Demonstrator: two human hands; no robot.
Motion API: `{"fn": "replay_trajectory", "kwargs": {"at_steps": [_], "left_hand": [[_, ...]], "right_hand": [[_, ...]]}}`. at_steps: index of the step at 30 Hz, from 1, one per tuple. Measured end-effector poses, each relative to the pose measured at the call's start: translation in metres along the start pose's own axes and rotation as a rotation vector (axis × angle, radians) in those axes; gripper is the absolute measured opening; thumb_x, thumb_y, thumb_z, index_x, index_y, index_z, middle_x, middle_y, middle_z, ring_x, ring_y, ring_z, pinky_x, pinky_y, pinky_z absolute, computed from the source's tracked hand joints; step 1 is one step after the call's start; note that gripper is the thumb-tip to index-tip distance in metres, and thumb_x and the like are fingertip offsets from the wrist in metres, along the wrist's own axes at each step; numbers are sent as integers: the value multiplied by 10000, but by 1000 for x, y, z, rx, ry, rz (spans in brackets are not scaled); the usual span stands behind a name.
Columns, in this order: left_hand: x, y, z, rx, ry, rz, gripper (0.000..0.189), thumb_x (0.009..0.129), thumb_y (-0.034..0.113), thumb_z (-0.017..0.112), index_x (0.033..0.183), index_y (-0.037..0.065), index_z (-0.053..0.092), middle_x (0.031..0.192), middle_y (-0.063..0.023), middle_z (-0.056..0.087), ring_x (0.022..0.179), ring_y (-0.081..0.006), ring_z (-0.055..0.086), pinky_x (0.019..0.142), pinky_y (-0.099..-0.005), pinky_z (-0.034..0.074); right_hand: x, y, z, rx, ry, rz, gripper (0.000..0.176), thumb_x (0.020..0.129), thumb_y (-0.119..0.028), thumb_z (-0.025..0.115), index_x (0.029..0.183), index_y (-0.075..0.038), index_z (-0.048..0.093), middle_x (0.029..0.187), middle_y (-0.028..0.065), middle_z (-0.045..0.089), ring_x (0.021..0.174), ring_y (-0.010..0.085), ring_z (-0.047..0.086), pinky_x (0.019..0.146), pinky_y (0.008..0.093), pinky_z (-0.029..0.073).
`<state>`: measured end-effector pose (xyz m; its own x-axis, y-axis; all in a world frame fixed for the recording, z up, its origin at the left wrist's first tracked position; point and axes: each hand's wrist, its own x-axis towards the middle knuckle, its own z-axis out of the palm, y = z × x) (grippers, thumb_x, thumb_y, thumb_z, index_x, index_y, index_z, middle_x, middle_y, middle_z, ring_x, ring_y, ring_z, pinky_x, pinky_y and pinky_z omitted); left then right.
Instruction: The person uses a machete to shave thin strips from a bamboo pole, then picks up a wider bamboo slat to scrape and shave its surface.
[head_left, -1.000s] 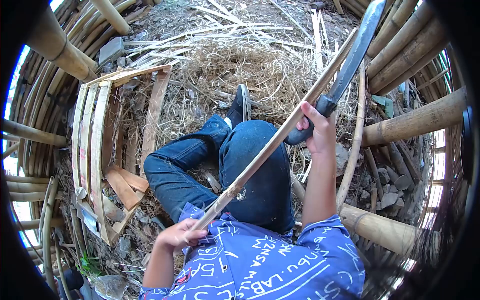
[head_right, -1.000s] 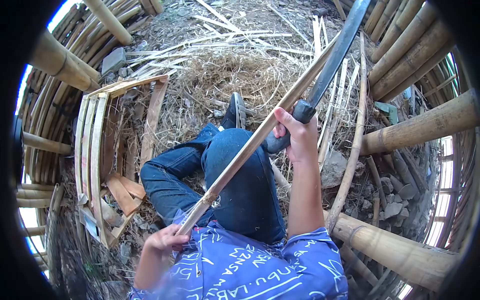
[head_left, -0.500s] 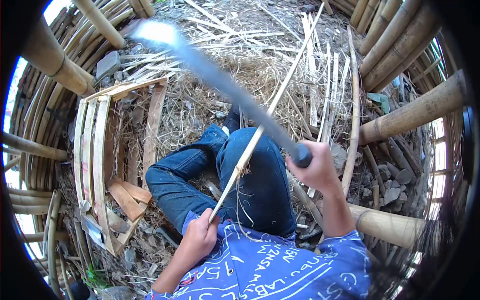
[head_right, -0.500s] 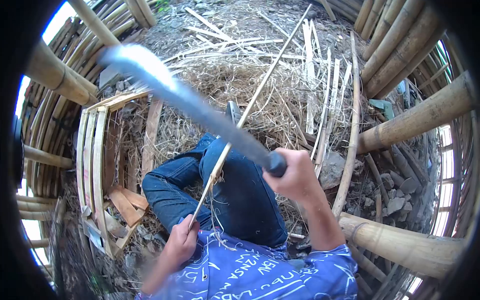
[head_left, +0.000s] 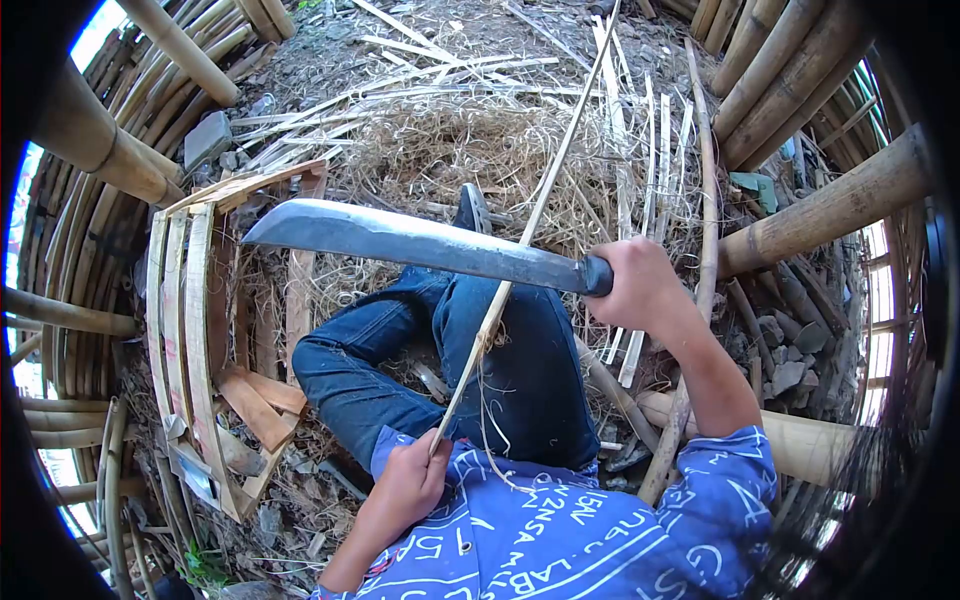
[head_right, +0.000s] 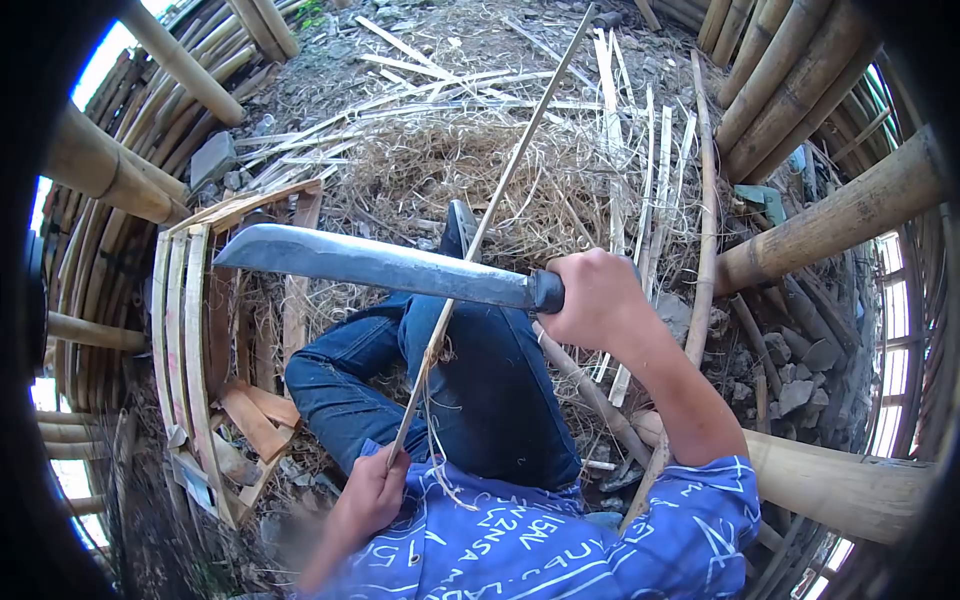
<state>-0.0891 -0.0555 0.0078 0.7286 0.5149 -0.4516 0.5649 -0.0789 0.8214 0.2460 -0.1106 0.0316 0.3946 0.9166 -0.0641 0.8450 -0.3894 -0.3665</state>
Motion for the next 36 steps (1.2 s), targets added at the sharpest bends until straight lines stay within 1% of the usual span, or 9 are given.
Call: {"fn": "replay_trajectory", "kwargs": {"at_steps": [5, 7, 8, 10, 14, 16, 29, 32, 36], "left_hand": [[-2, -1, -1, -19, -19, -8, 198, 998, 132, 463, 890, -21, 527, 583, -131, 461, 504, -195, 460, 505, -355, 391], [-3, -3, -1, -18, -5, 14, 175, 975, 134, 482, 938, -27, 542, 618, -246, 524, 523, -400, 537, 505, -428, 400], [-4, -4, -1, -21, -4, 16, 175, 975, 134, 482, 938, -27, 542, 618, -246, 524, 523, -400, 537, 505, -428, 400], [-5, -6, -1, -19, 5, 1, 201, 996, 133, 471, 881, -19, 535, 574, -125, 460, 502, -195, 457, 506, -359, 391], [-2, -2, -5, -18, -30, 2, 200, 980, 146, 485, 933, -35, 557, 609, -232, 528, 495, -349, 535, 499, -411, 398], [-2, -4, -2, -58, -7, 13, 225, 997, 156, 487, 870, -21, 543, 579, -123, 452, 513, -176, 434, 507, -361, 389], [-5, -16, -6, -63, -27, -30, 222, 999, 163, 480, 907, -27, 548, 597, -111, 472, 550, -139, 434, 525, -337, 383], [7, -24, 0, -116, -82, 48, 252, 995, 199, 487, 889, -26, 529, 608, -182, 509, 525, -268, 509, 544, -405, 415], [12, -30, -5, -335, -259, -3, 313, 1027, 225, 451, 830, -8, 520, 617, -29, 476, 572, -112, 449, 534, -308, 384]], "right_hand": [[2, -3, -7, -88, 41, -26, 182, 634, -183, 711, 755, -49, 687, 686, 191, 640, 699, 378, 652, 684, 435, 528], [6, 15, -7, -75, 87, 7, 179, 642, -180, 712, 760, -47, 688, 688, 189, 642, 698, 378, 651, 682, 436, 526], [9, 24, -8, -61, 135, 43, 176, 649, -177, 713, 764, -45, 689, 691, 187, 644, 698, 379, 650, 680, 438, 525], [13, 28, -15, -89, 145, 67, 177, 655, -175, 712, 770, -42, 689, 694, 186, 646, 704, 378, 650, 682, 437, 523], [21, 33, -22, -152, 164, 80, 185, 662, -179, 709, 783, -41, 690, 729, 188, 656, 727, 379, 648, 696, 434, 521], [24, 32, -24, -176, 160, 79, 182, 662, -178, 707, 782, -43, 690, 744, 189, 659, 732, 381, 647, 698, 432, 521], [40, 79, -50, -81, 426, 320, 214, 733, -189, 655, 762, 23, 672, 674, 202, 655, 661, 337, 679, 634, 416, 529], [21, 44, -28, 93, 220, 277, 192, 715, -163, 684, 781, 18, 686, 653, 161, 656, 603, 250, 664, 610, 375, 522], [3, -20, -11, 131, 19, 111, 229, 688, -217, 695, 816, -28, 713, 733, 183, 681, 716, 323, 690, 701, 400, 547]]}}
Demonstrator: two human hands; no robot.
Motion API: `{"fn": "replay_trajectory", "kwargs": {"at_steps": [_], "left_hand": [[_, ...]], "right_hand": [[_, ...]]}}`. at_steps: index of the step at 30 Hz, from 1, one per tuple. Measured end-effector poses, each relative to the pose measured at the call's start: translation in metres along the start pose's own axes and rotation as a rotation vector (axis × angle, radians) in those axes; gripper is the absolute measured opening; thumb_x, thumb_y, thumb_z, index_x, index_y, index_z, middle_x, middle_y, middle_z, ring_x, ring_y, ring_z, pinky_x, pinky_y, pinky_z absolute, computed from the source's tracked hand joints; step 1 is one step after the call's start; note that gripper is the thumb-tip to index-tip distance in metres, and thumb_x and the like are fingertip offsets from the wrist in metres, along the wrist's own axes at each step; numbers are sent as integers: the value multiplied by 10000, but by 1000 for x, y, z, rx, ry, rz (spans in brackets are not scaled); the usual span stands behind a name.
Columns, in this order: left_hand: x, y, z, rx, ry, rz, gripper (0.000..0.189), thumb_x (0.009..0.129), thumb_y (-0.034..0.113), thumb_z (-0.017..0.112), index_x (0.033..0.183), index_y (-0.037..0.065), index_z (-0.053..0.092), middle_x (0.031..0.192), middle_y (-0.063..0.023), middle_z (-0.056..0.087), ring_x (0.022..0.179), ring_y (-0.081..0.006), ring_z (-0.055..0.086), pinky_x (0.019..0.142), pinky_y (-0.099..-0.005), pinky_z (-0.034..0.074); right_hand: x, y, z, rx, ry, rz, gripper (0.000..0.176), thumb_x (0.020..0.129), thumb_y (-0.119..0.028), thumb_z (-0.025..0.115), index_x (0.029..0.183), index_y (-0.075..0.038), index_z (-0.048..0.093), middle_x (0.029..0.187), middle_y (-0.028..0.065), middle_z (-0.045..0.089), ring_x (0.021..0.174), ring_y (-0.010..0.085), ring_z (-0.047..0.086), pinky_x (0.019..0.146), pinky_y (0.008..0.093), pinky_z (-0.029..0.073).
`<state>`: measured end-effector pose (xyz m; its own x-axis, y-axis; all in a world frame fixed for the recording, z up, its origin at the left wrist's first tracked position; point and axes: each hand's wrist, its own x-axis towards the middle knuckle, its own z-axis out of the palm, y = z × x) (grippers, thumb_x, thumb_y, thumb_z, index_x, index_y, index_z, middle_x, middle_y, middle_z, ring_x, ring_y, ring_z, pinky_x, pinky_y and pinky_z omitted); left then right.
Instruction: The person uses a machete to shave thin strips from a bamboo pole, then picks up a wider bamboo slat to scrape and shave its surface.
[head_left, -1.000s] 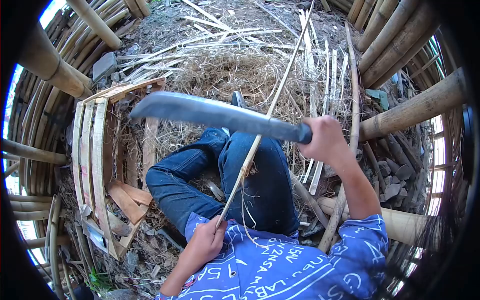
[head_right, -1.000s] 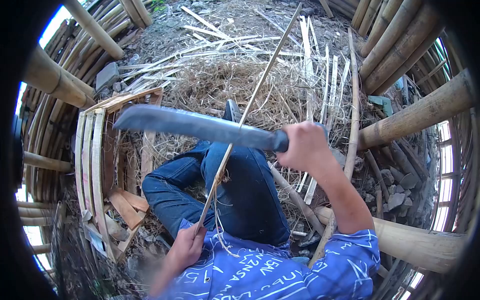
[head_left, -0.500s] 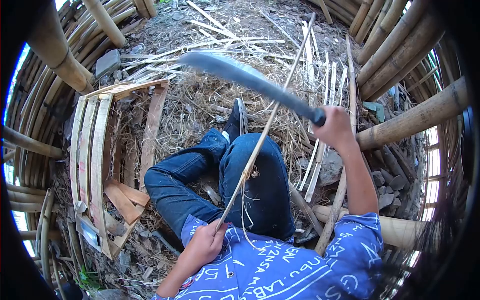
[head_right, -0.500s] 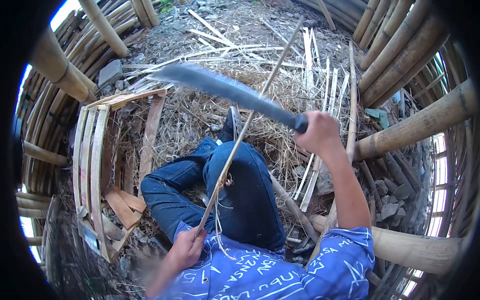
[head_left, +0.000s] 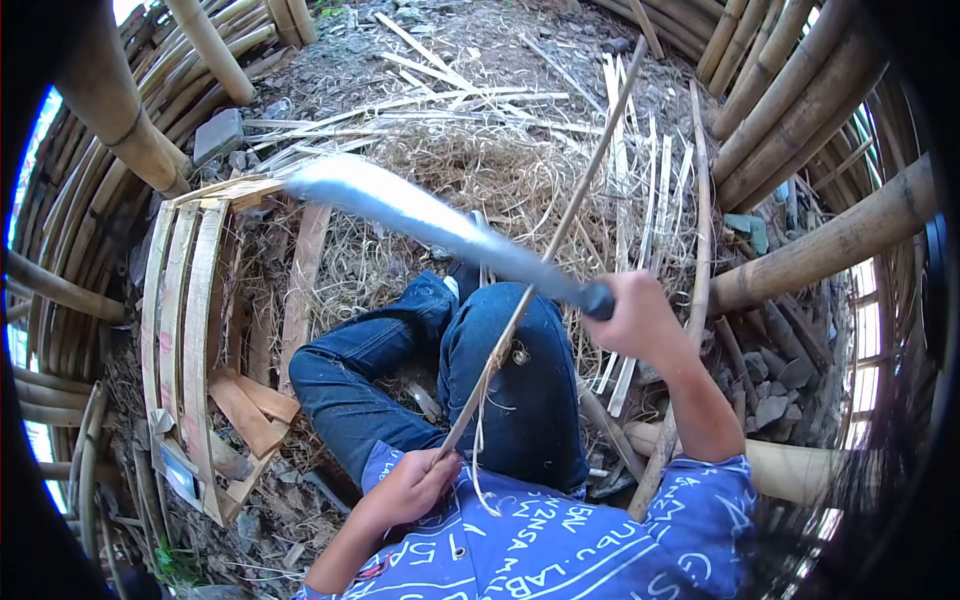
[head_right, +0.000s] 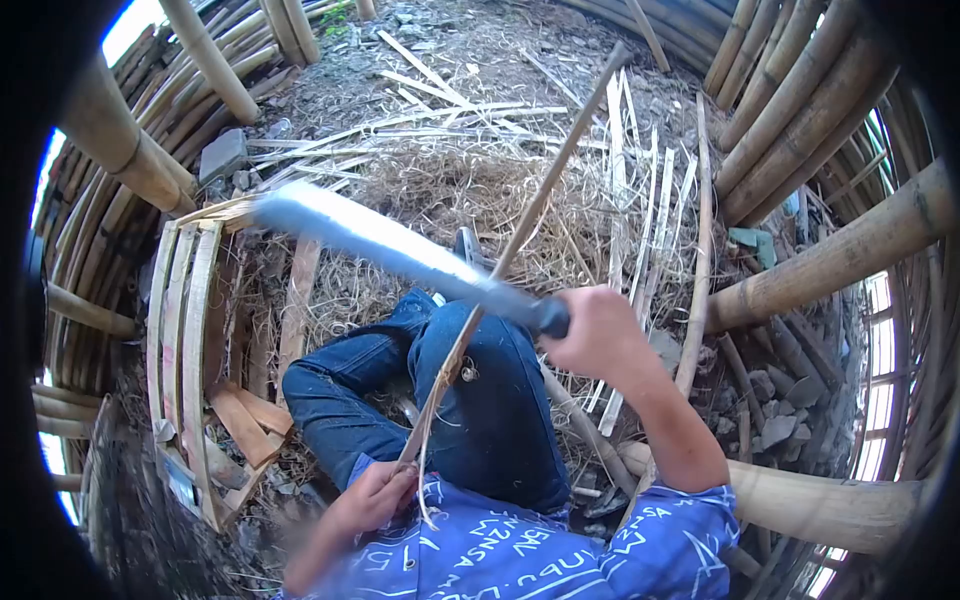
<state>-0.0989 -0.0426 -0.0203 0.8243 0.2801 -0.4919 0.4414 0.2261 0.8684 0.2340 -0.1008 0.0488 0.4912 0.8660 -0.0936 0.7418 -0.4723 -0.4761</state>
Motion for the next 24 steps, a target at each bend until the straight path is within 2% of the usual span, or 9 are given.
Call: {"fn": "replay_trajectory", "kwargs": {"at_steps": [1, 2, 4, 7, 12, 14, 21, 23, 24], "left_hand": [[0, 3, -2, -101, -59, -64, 337, 1038, 235, 435, 810, 1, 519, 626, 17, 462, 587, -70, 425, 526, -273, 366], [0, 3, 1, -145, -41, -56, 370, 1050, 244, 411, 778, 17, 520, 633, 42, 462, 579, -52, 400, 516, -240, 338], [-1, 6, 3, -152, -23, -68, 369, 1049, 244, 414, 777, 19, 521, 631, 42, 458, 577, -54, 395, 517, -244, 340], [-3, -1, 4, -108, -14, -44, 361, 1053, 266, 387, 826, 45, 560, 639, 55, 460, 559, -43, 406, 507, -235, 334], [-4, 2, 3, -169, -40, -47, 425, 1046, 319, 397, 750, 54, 549, 606, 46, 446, 557, -45, 411, 503, -238, 324], [-4, -1, 3, -182, -47, -53, 429, 1043, 338, 402, 751, 58, 541, 596, 42, 444, 537, -49, 412, 485, -236, 320], [-3, -1, 0, -320, -117, -141, 336, 1055, 276, 394, 838, 57, 527, 665, 52, 455, 564, -36, 402, 496, -227, 334], [-3, 7, 3, -357, -92, -145, 350, 1052, 265, 403, 805, 49, 525, 650, 49, 454, 565, -44, 403, 499, -237, 337], [-2, 6, 5, -265, -39, -127, 358, 1048, 256, 410, 782, 44, 520, 641, 48, 453, 567, -50, 401, 501, -245, 336]], "right_hand": [[-3, -8, 3, -42, -86, -94, 239, 680, -246, 695, 808, -45, 713, 753, 187, 684, 748, 344, 689, 731, 414, 549], [-4, -15, 4, -32, -84, -83, 239, 680, -246, 695, 808, -45, 713, 753, 187, 684, 748, 344, 689, 731, 414, 549], [-1, -22, 4, -214, -178, -143, 244, 667, -284, 681, 772, -65, 701, 749, 177, 679, 771, 364, 676, 776, 435, 544], [10, -15, -3, -253, -234, -54, 250, 676, -294, 678, 769, -63, 686, 779, 168, 682, 804, 341, 682, 794, 428, 546], [34, 23, -23, -332, -119, 71, 264, 703, -275, 685, 865, -67, 697, 892, 166, 693, 881, 314, 685, 817, 416, 546], [43, 42, -32, -282, 131, 136, 168, 673, -183, 694, 768, -44, 684, 768, 207, 662, 764, 380, 660, 775, 438, 532], [49, 46, -34, -237, 209, 45, 172, 682, -175, 681, 736, -13, 659, 727, 219, 642, 744, 401, 644, 728, 450, 524], [38, 36, -28, -236, 179, 106, 152, 690, -168, 671, 733, -22, 666, 705, 214, 640, 719, 379, 652, 712, 440, 524], [28, 24, -27, -155, 84, 89, 157, 684, -178, 674, 739, -31, 671, 693, 205, 639, 709, 364, 656, 714, 439, 526]]}}
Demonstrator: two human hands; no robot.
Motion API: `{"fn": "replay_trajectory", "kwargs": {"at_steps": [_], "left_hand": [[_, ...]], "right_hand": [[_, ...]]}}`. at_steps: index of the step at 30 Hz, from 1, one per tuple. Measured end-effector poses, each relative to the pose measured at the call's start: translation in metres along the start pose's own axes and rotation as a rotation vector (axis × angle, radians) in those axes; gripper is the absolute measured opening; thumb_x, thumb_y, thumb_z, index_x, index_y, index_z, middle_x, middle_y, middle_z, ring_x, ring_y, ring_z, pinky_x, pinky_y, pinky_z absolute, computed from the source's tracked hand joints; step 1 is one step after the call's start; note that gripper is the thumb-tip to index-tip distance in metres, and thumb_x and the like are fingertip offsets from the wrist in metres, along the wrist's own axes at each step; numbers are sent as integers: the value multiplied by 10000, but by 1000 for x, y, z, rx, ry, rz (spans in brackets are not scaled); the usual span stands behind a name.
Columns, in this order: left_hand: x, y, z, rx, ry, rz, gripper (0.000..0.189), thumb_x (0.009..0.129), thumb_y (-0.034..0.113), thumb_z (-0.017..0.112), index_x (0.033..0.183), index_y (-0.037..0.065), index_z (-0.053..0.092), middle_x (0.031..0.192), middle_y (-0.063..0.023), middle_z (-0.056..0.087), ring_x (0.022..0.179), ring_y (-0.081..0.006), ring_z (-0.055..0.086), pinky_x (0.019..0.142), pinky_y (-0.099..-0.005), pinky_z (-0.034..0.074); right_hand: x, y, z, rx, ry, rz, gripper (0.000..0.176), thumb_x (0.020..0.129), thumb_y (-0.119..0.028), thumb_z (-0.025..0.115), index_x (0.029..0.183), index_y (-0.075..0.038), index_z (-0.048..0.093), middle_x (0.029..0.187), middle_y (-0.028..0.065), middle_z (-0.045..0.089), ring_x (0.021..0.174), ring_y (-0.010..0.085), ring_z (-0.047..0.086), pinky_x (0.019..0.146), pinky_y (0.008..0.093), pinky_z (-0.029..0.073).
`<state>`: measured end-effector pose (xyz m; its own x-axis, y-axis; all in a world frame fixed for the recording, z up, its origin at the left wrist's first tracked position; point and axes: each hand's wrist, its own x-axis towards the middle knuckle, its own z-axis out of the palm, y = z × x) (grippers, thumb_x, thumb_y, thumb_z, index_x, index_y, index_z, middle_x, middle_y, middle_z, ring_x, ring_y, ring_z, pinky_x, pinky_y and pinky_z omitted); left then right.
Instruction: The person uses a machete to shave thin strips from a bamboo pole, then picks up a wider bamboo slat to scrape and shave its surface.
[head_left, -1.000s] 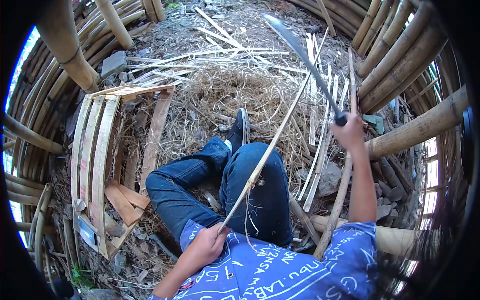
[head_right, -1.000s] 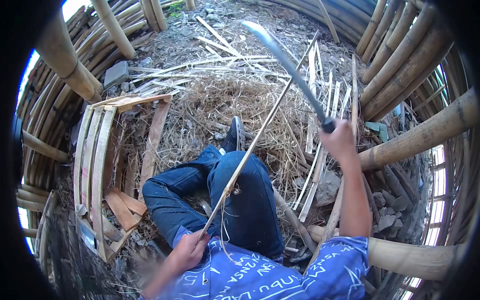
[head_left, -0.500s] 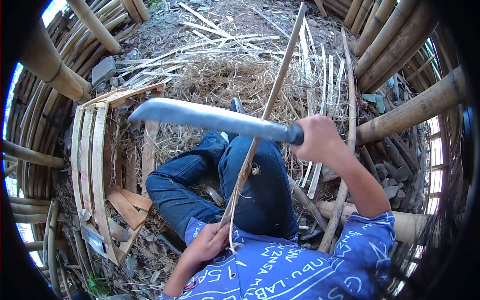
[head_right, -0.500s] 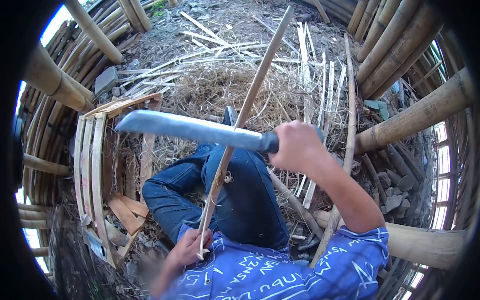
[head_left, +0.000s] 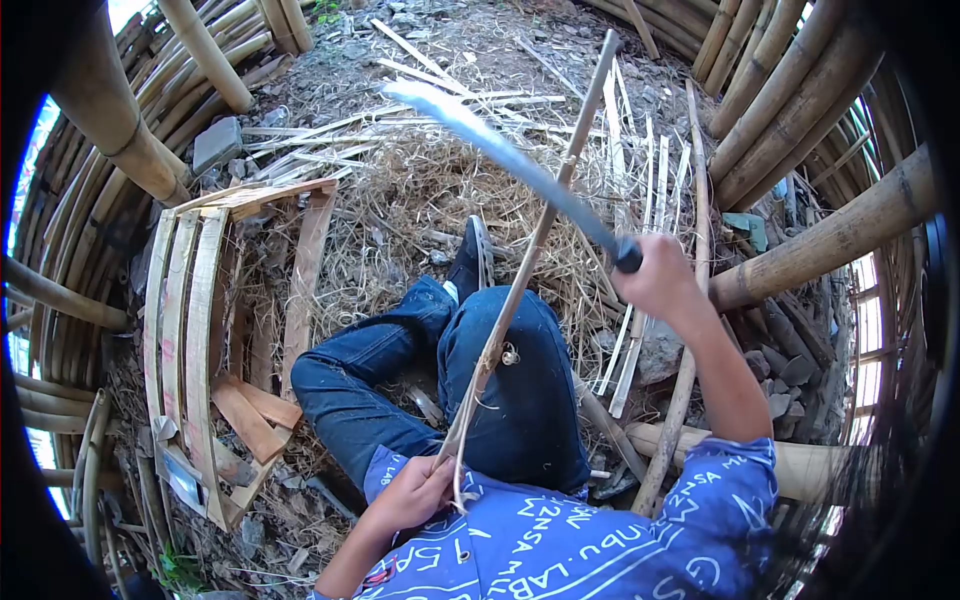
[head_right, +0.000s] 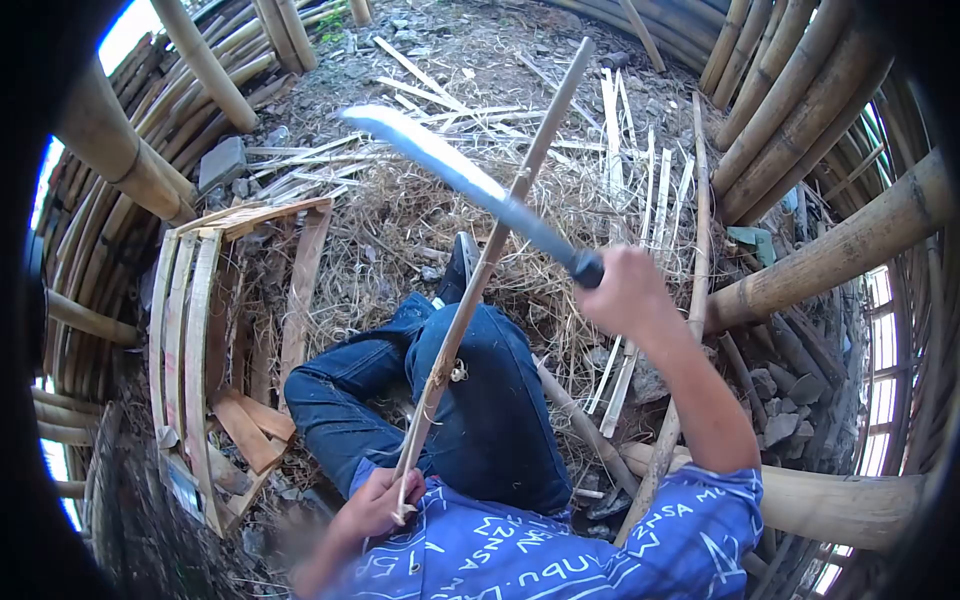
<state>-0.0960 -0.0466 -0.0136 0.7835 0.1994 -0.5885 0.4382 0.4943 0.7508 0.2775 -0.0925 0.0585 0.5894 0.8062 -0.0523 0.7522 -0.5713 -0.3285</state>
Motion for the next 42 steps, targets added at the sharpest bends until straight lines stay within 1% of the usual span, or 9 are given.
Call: {"fn": "replay_trajectory", "kwargs": {"at_steps": [4, 7, 16, 25, 28, 35, 38, 40, 42], "left_hand": [[3, -4, 5, 170, 102, 40, 363, 1033, 221, 436, 758, 3, 527, 602, 28, 454, 565, -73, 404, 505, -280, 344], [-2, 4, 10, 332, 160, 62, 322, 1019, 202, 462, 819, -34, 552, 579, -28, 471, 546, -95, 420, 503, -308, 362], [-4, 14, 27, 427, 275, 125, 307, 1010, 197, 454, 807, -19, 530, 569, -35, 406, 551, -103, 384, 503, -329, 348], [-6, 15, 25, 451, 278, 126, 300, 1005, 187, 460, 824, -39, 541, 576, -42, 417, 568, -108, 401, 512, -338, 356], [-3, 17, 27, 464, 276, 106, 294, 1002, 184, 467, 832, -44, 540, 579, -61, 423, 567, -117, 405, 517, -351, 362], [-2, 29, 36, 550, 328, 129, 260, 994, 161, 476, 868, -52, 556, 568, -131, 424, 532, -146, 403, 511, -370, 368], [-6, 30, 38, 555, 352, 43, 244, 990, 153, 481, 888, -51, 567, 563, -141, 432, 522, -153, 406, 509, -374, 369], [-7, 25, 36, 569, 358, 98, 219, 979, 138, 505, 937, -58, 591, 568, -243, 505, 442, -290, 503, 469, -404, 381], [-7, 24, 35, 562, 354, 114, 228, 981, 145, 501, 931, -60, 587, 567, -227, 503, 454, -260, 504, 476, -396, 384]], "right_hand": [[-42, -23, 12, -69, -182, -235, 206, 654, -221, 691, 765, -47, 683, 684, 171, 646, 705, 327, 670, 736, 441, 534], [-38, -33, 3, -200, -375, -184, 265, 641, -270, 679, 846, -106, 715, 801, 150, 693, 822, 319, 690, 806, 428, 535], [-16, -4, 0, -221, -177, -269, 203, 607, -207, 724, 753, -72, 682, 741, 166, 661, 752, 360, 660, 750, 437, 529], [28, 62, -16, -129, 219, 51, 199, 683, -161, 695, 760, 19, 657, 722, 199, 653, 730, 335, 672, 706, 419, 521], [11, 36, -13, 38, 82, 116, 198, 697, -158, 689, 778, 21, 668, 711, 201, 656, 691, 318, 674, 664, 389, 523], [-41, -32, 7, -138, -353, -245, 265, 660, -259, 685, 846, -72, 712, 787, 156, 690, 782, 325, 691, 774, 417, 550], [-31, -20, 12, -167, -264, -241, 245, 681, -252, 678, 837, -66, 712, 779, 148, 689, 784, 331, 688, 783, 425, 549], [-16, -3, 8, -97, -180, -154, 210, 661, -210, 680, 808, -62, 701, 753, 170, 675, 767, 351, 675, 762, 431, 545], [-1, 18, 2, -34, -99, -74, 177, 641, -169, 683, 779, -58, 689, 726, 191, 662, 750, 370, 662, 741, 437, 541]]}}
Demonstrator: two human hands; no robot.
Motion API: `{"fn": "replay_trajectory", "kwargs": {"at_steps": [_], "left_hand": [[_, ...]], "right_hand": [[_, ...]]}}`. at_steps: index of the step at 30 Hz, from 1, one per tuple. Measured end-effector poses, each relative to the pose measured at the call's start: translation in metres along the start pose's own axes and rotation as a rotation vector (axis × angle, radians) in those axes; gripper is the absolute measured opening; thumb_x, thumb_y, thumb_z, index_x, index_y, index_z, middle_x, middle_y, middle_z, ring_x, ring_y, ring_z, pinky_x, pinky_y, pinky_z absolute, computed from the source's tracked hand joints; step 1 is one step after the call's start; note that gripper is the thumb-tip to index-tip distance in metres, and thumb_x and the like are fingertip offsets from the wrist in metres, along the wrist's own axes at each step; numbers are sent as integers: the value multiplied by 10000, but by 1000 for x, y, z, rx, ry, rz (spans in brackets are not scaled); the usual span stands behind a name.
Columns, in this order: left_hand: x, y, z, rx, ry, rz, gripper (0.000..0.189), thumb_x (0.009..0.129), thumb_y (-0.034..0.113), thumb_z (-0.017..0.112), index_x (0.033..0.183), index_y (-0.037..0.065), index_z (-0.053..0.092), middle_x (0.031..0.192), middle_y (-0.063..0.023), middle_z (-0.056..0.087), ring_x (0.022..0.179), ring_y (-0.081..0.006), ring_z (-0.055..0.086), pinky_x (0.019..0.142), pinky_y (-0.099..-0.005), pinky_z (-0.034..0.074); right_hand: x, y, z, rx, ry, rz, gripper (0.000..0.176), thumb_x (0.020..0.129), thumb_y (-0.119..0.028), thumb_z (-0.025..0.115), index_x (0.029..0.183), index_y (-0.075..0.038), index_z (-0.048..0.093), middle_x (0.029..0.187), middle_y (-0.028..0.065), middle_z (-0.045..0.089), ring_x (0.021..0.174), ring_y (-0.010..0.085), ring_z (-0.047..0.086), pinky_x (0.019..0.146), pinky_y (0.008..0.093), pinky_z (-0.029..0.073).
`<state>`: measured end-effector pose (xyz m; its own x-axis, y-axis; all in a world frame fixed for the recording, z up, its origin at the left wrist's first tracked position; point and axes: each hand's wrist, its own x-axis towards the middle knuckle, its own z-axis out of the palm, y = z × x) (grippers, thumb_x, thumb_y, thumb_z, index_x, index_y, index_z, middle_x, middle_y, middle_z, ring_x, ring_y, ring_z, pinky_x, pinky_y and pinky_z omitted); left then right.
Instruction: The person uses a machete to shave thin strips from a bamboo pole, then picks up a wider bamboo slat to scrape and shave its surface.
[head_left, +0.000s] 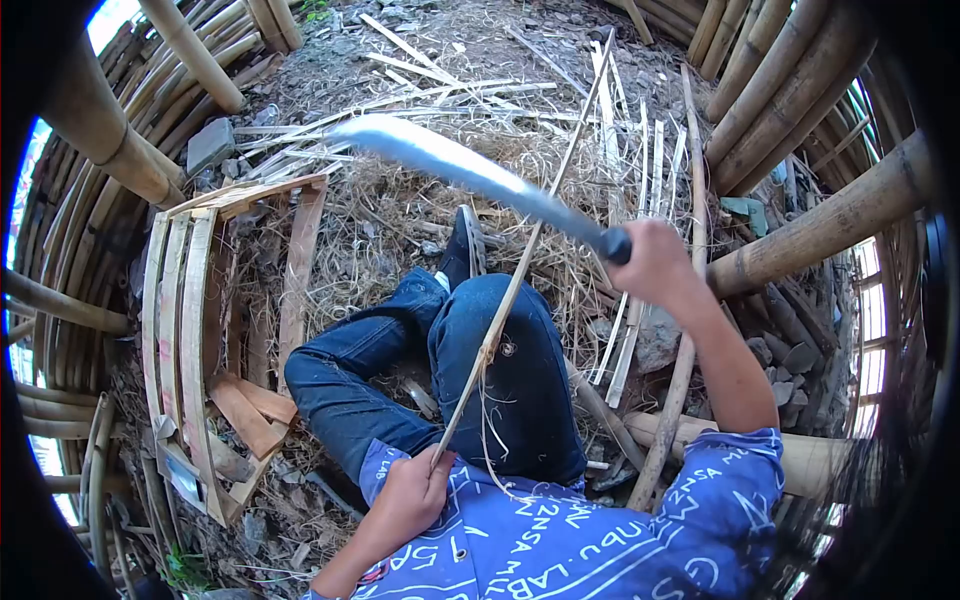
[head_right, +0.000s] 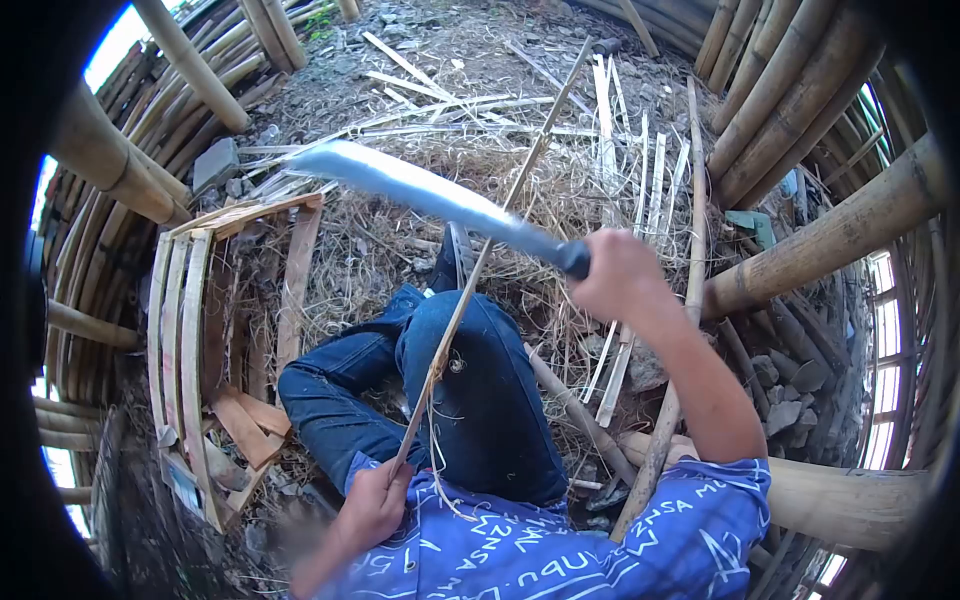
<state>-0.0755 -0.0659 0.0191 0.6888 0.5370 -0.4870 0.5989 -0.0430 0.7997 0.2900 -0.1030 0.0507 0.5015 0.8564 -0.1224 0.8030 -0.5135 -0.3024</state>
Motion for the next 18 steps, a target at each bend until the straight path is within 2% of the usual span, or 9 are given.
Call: {"fn": "replay_trajectory", "kwargs": {"at_steps": [2, 4, 5, 8, 10, 12, 15, 17, 18], "left_hand": [[2, -5, -1, -6, 4, 19, 237, 983, 151, 498, 926, -63, 583, 566, -210, 501, 466, -231, 505, 483, -389, 388], [8, -18, 0, -113, -110, 20, 310, 1013, 203, 471, 854, -37, 586, 557, -100, 502, 504, -133, 469, 487, -331, 378], [11, -24, 0, -110, -109, 29, 310, 1013, 203, 471, 854, -37, 586, 557, -100, 502, 504, -133, 469, 487, -331, 378], [16, -43, -2, -544, -375, -100, 385, 1052, 295, 408, 774, 65, 543, 604, 56, 450, 527, -44, 383, 473, -238, 322], [18, -41, -9, -596, -416, -133, 370, 1052, 301, 411, 797, 68, 541, 598, 58, 431, 515, -43, 373, 459, -239, 313], [19, -49, -5, -773, -486, -196, 366, 1046, 350, 418, 814, 80, 504, 577, 56, 378, 474, -44, 342, 421, -235, 278], [19, -57, -5, -781, -491, -267, 400, 1039, 399, 414, 788, 90, 450, 568, 43, 369, 466, -50, 335, 421, -230, 274], [20, -60, -6, -749, -518, -236, 437, 1030, 443, 411, 761, 99, 407, 574, 28, 382, 465, -57, 336, 416, -229, 272], [20, -58, -7, -752, -531, -218, 431, 1032, 437, 410, 763, 100, 410, 578, 30, 386, 463, -57, 333, 414, -231, 275]], "right_hand": [[11, 17, -5, -55, 120, 52, 168, 663, -160, 678, 783, -42, 683, 721, 199, 655, 742, 382, 657, 733, 440, 539], [14, 14, -6, -74, 151, 38, 174, 670, -167, 680, 785, -37, 680, 716, 201, 653, 741, 384, 657, 727, 441, 537], [15, 12, -6, -84, 181, 36, 181, 677, -175, 682, 787, -31, 678, 712, 203, 651, 739, 387, 656, 722, 443, 535], [11, -4, -3, 24, 95, 49, 172, 679, -179, 682, 783, -43, 683, 722, 201, 655, 751, 382, 658, 745, 440, 533], [1, -19, 7, 113, 35, 34, 166, 674, -178, 681, 781, -51, 685, 727, 199, 658, 757, 378, 661, 756, 438, 532], [-11, -30, 19, -9, -45, -146, 209, 695, -250, 672, 772, -55, 686, 757, 171, 676, 763, 348, 684, 760, 440, 551], [-9, -42, 12, -107, -134, -229, 213, 680, -256, 674, 771, -64, 687, 774, 166, 681, 786, 341, 686, 773, 438, 546], [3, -32, 9, -45, -120, -181, 170, 658, -186, 680, 773, -62, 696, 745, 185, 670, 771, 360, 671, 792, 438, 533], [12, -27, 2, -34, -98, -53, 173, 652, -188, 677, 769, -63, 699, 757, 187, 671, 779, 363, 668, 798, 437, 532]]}}
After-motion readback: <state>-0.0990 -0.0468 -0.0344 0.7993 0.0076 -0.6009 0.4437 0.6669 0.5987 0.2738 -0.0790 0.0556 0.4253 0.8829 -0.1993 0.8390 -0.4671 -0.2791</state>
